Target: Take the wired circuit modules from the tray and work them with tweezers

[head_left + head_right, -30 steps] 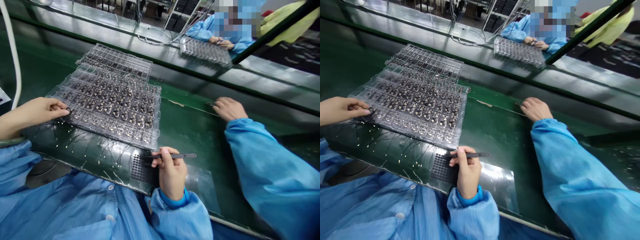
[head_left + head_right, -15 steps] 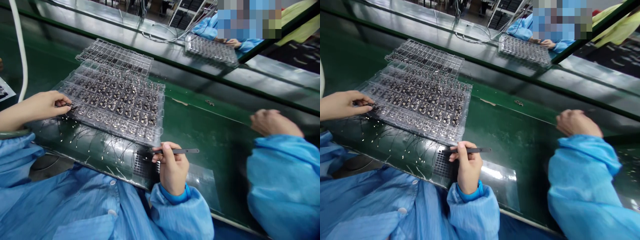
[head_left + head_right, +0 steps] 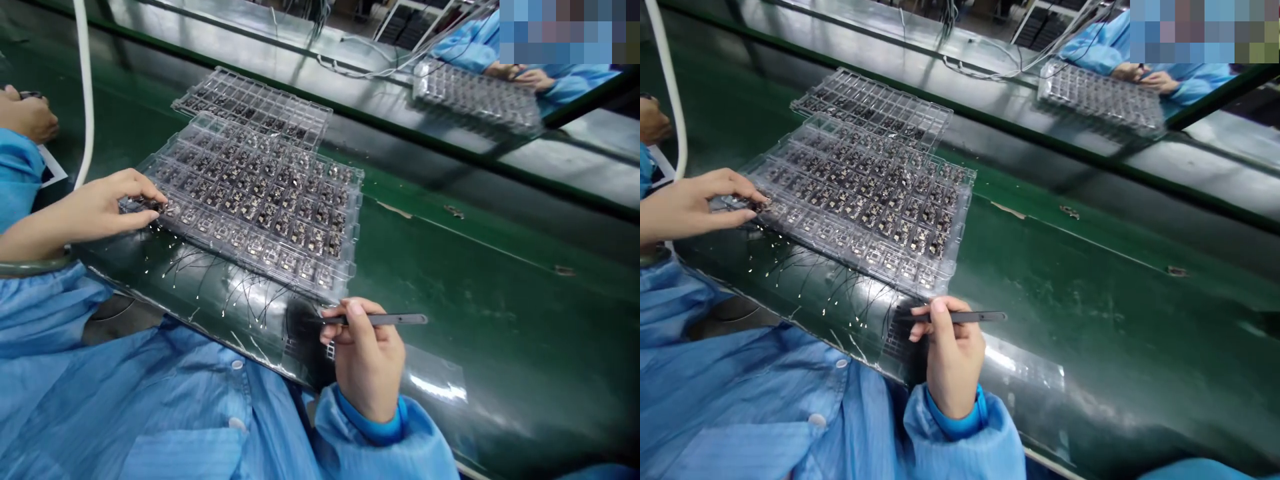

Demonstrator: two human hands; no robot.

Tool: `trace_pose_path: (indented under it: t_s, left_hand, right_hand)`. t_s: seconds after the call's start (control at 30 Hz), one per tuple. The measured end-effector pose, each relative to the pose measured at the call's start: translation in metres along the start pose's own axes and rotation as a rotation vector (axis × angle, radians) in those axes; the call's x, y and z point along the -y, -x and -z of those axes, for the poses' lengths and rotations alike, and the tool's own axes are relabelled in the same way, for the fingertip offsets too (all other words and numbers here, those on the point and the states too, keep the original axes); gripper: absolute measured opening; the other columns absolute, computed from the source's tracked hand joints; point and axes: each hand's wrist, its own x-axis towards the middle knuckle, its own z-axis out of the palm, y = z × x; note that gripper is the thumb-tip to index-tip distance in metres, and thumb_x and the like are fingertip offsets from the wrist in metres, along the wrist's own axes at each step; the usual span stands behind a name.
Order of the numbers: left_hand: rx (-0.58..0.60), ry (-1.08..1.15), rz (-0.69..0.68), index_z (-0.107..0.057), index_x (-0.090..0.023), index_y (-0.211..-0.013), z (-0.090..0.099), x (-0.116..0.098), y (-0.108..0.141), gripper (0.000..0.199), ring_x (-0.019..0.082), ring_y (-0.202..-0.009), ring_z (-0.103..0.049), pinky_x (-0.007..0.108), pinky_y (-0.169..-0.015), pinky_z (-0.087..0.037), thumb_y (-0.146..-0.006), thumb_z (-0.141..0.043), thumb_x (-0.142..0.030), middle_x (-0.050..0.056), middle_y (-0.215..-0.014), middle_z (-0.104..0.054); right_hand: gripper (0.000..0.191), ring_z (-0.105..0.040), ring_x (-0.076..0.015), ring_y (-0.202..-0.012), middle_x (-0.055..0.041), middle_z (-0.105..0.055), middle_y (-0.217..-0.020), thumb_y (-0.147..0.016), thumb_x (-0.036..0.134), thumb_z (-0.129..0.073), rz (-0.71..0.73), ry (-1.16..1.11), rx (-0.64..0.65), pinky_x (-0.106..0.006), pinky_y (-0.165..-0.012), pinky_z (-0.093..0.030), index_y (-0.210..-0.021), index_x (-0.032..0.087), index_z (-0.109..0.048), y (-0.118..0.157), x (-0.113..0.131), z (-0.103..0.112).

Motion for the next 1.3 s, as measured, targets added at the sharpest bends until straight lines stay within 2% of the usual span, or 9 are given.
trace_pose_path:
  t_s: [0.13,0.27,0.4,0.6,0.73,0.87,0.97,1.1,1.3]
  left_hand:
    - [0.062,0.052,-0.094,-0.058,-0.011,-0.105,-0.018,-0.029,0.001,0.021,0.015,-0.101,-0.055,0.032,-0.096,-0.043,-0.089,-0.05,-0.021,0.004,-0.104,-0.056]
    - [-0.035,0.06,-0.204,-0.056,-0.012,-0.106,-0.042,-0.05,0.0,0.021,0.021,-0.102,-0.056,0.035,-0.093,-0.046,-0.088,-0.05,-0.02,0.009,-0.104,-0.058]
    - [-0.142,0.038,-0.21,-0.055,-0.011,-0.108,-0.058,-0.058,0.007,0.022,0.022,-0.103,-0.057,0.036,-0.094,-0.048,-0.087,-0.051,-0.016,0.012,-0.106,-0.056]
    - [-0.197,0.063,-0.212,-0.053,-0.015,-0.11,-0.066,-0.069,0.02,0.025,0.021,-0.101,-0.057,0.036,-0.091,-0.05,-0.085,-0.054,-0.013,0.01,-0.105,-0.056]
    - [-0.184,0.109,-0.293,-0.051,-0.015,-0.113,-0.07,-0.093,0.024,0.029,0.02,-0.102,-0.056,0.035,-0.09,-0.05,-0.085,-0.054,-0.009,0.01,-0.105,-0.058]
    - [-0.164,0.209,-0.375,-0.05,-0.015,-0.116,-0.077,-0.114,0.024,0.031,0.018,-0.106,-0.054,0.032,-0.094,-0.048,-0.086,-0.053,-0.005,0.01,-0.106,-0.059]
    - [-0.142,0.366,-0.297,-0.048,-0.016,-0.121,-0.082,-0.119,0.024,0.037,0.018,-0.101,-0.056,0.029,-0.084,-0.051,-0.086,-0.058,-0.013,0.01,-0.11,-0.059]
    - [-0.078,0.581,-0.051,-0.053,-0.019,-0.117,-0.085,-0.123,0.024,0.028,0.01,-0.068,-0.056,0.019,-0.055,-0.046,-0.089,-0.054,-0.02,0.005,-0.097,-0.062]
    - [-0.006,0.745,0.189,-0.062,-0.018,-0.093,-0.087,-0.14,0.021,0.015,0.007,-0.051,-0.05,0.017,-0.046,-0.04,-0.089,-0.052,-0.028,-0.001,-0.073,-0.062]
  right_hand:
    - [0.022,-0.057,-0.0083,-0.042,0.0,-0.069,-0.065,-0.077,0.039,-0.068,-0.108,0.04,0.208,-0.019,-0.041,-0.048,-0.083,0.019,-0.061,0.008,0.001,-0.014]
    - [0.024,-0.058,-0.0081,-0.044,0.0003,-0.068,-0.067,-0.078,0.041,-0.067,-0.208,0.081,0.373,-0.019,-0.043,-0.05,-0.087,0.019,-0.062,0.013,0.0,-0.031]
    - [0.03,-0.058,-0.0074,-0.047,0.0001,-0.066,-0.068,-0.076,0.044,-0.068,-0.312,0.103,0.468,-0.019,-0.045,-0.051,-0.09,0.018,-0.061,0.016,0.0,-0.046]
    - [0.034,-0.058,-0.0075,-0.05,0.0001,-0.065,-0.069,-0.077,0.046,-0.066,-0.346,0.158,0.534,-0.019,-0.047,-0.052,-0.095,0.018,-0.061,0.018,-0.005,-0.057]
    - [0.034,-0.059,-0.0076,-0.049,0.0006,-0.066,-0.069,-0.077,0.045,-0.066,-0.328,0.155,0.53,-0.019,-0.047,-0.052,-0.097,0.019,-0.061,0.019,-0.004,-0.062]
    - [0.024,-0.057,-0.0065,-0.047,0.0022,-0.064,-0.065,-0.079,0.041,-0.065,-0.219,0.158,0.486,-0.017,-0.046,-0.052,-0.085,0.019,-0.061,0.022,-0.001,-0.062]
    - [0.021,-0.057,-0.0059,-0.045,0.0024,-0.064,-0.064,-0.079,0.039,-0.065,-0.166,0.161,0.413,-0.017,-0.044,-0.051,-0.078,0.019,-0.06,0.026,0.001,-0.058]
    - [0.021,-0.056,-0.0061,-0.041,0.002,-0.066,-0.063,-0.079,0.038,-0.066,-0.148,0.15,0.33,-0.017,-0.04,-0.051,-0.076,0.018,-0.06,0.028,0.001,-0.051]
    - [0.019,-0.056,-0.0065,-0.039,0.0023,-0.066,-0.061,-0.079,0.037,-0.066,-0.119,0.123,0.27,-0.017,-0.038,-0.051,-0.076,0.019,-0.061,0.028,0.0,-0.045]
